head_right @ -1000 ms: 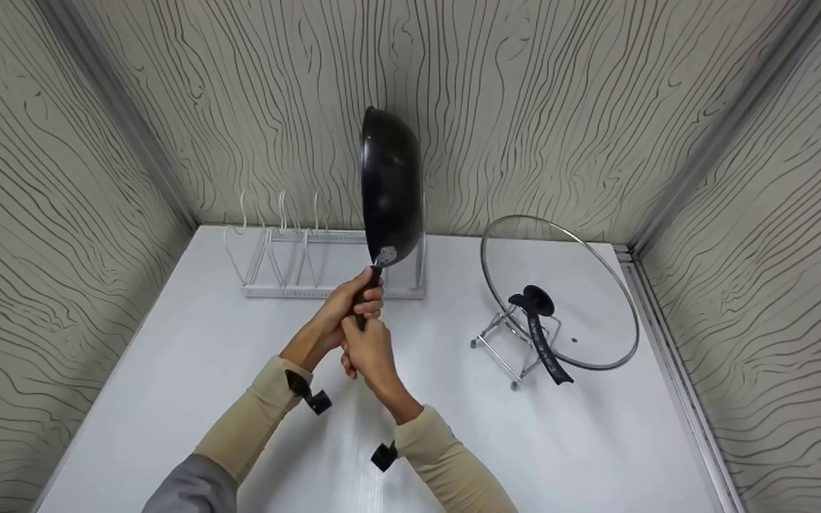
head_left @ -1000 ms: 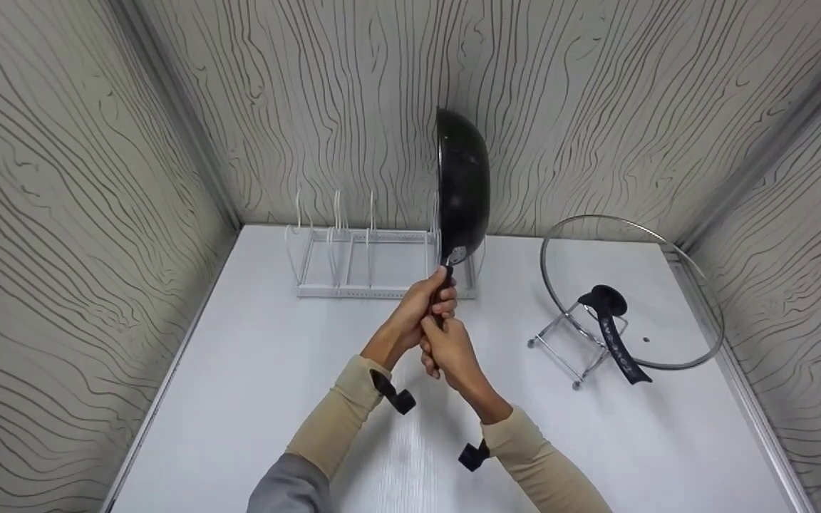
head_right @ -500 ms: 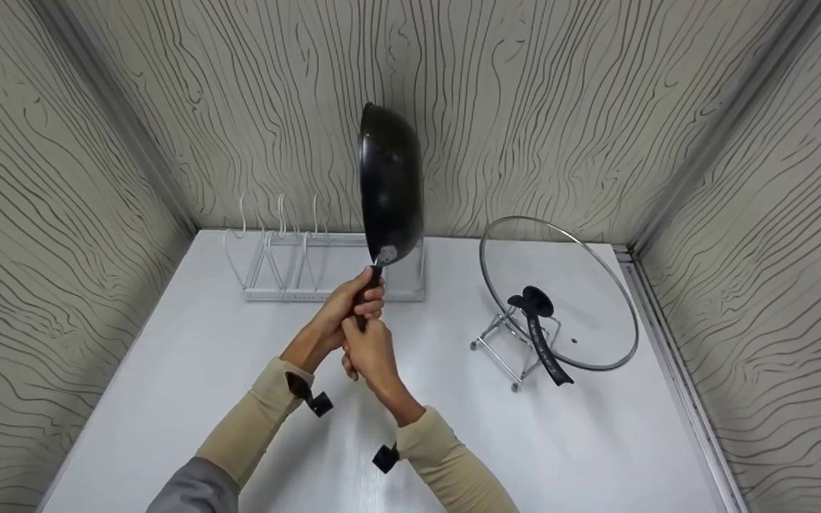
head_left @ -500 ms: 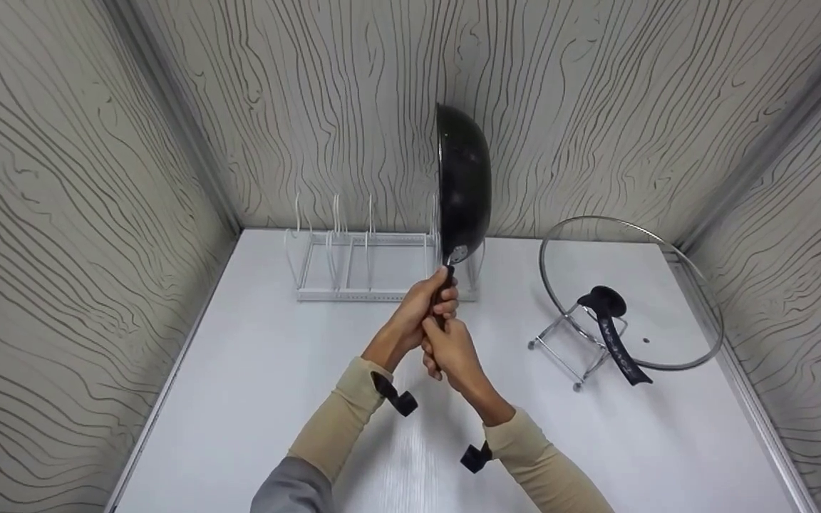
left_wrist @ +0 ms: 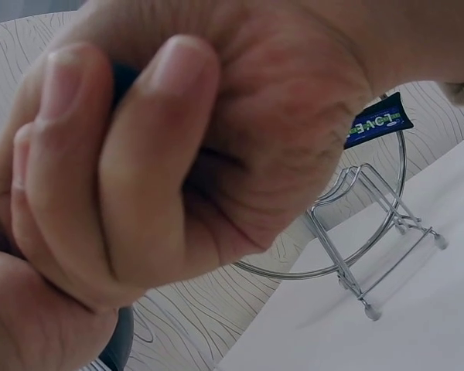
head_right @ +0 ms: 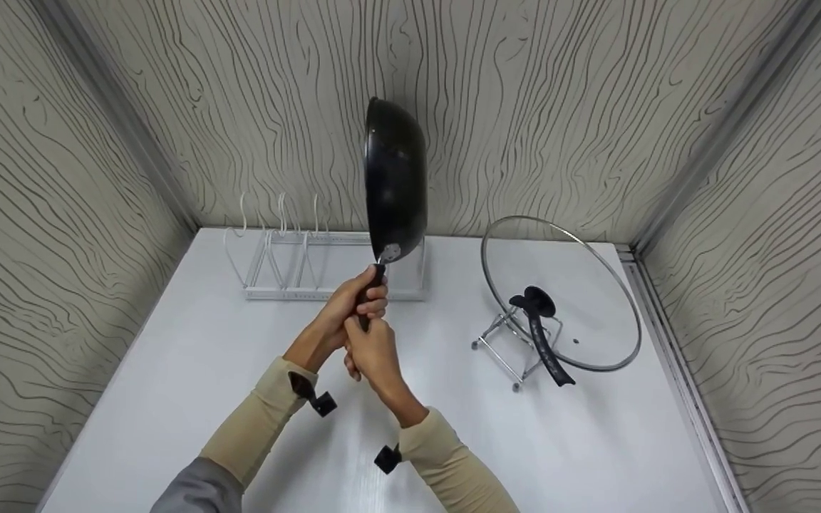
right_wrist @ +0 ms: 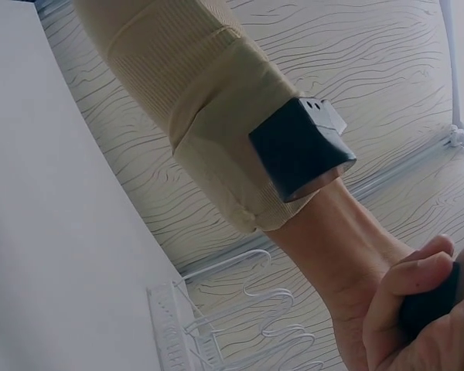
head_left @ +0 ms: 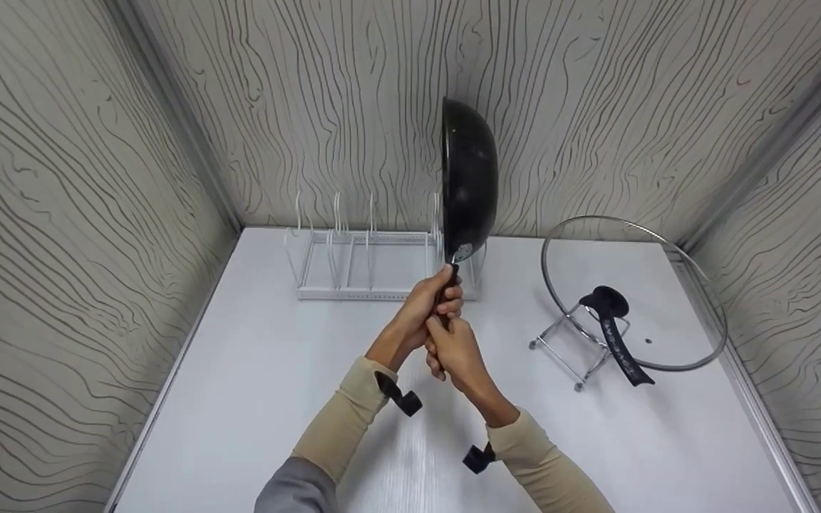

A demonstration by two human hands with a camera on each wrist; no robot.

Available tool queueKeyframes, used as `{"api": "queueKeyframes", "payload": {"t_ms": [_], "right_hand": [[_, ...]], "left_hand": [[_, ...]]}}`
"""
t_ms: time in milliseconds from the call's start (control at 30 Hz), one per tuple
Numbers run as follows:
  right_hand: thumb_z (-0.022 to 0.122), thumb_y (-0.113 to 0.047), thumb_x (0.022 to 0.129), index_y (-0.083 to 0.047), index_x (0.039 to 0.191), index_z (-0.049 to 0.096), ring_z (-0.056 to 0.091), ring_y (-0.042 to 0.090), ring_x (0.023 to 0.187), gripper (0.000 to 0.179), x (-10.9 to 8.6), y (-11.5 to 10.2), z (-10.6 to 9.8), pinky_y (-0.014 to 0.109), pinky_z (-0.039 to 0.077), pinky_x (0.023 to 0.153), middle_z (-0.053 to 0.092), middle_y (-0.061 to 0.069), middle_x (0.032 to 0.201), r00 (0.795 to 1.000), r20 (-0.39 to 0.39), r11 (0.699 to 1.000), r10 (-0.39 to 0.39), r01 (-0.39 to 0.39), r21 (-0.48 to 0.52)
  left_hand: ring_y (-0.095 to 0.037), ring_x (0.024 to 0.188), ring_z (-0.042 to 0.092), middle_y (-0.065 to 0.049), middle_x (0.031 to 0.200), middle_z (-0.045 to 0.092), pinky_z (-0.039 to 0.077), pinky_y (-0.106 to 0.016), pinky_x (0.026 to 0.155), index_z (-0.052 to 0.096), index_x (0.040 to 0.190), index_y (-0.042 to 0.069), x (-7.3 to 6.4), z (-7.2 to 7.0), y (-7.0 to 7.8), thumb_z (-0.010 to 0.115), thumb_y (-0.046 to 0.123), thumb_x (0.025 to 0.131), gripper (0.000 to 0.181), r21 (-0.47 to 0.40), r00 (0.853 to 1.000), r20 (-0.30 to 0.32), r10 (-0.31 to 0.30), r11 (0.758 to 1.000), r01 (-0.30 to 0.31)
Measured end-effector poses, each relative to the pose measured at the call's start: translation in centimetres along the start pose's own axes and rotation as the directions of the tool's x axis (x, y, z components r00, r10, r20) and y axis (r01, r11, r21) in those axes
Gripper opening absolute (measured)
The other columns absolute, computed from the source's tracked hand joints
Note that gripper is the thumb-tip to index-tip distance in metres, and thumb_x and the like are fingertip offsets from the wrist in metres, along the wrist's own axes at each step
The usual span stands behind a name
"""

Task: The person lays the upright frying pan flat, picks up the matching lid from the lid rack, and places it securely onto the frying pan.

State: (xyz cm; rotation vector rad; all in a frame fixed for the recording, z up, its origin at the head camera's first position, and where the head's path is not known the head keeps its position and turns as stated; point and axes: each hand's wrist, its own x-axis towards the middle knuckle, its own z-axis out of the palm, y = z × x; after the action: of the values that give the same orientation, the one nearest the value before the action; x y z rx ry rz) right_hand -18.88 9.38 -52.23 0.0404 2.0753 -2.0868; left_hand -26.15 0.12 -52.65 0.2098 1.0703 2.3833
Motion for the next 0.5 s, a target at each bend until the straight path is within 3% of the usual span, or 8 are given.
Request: {"api": "queueKeyframes", "payload": {"t_ms": [500], "right_hand": [[0.05, -0.014, 0.106, -0.011, 0.064, 0.047, 0.042, 0.006, 0.035, 0.042, -0.23, -0.31, 0.09, 0.023, 0.035, 0.034, 0.045, -0.005, 0.051, 1.0, 0.001, 1.0, 0.001, -0.001, 0.01]], "left_hand": [[0.002, 0.05, 0.044, 0.011, 0.07, 0.046, 0.037, -0.015, 0.052, 0.05, 0.098, 0.013, -0.08, 0.29, 0.14, 0.047, 0.036, 0.115, 0.029, -0.023, 1.0, 0.019, 0.01, 1.0, -0.01]]}}
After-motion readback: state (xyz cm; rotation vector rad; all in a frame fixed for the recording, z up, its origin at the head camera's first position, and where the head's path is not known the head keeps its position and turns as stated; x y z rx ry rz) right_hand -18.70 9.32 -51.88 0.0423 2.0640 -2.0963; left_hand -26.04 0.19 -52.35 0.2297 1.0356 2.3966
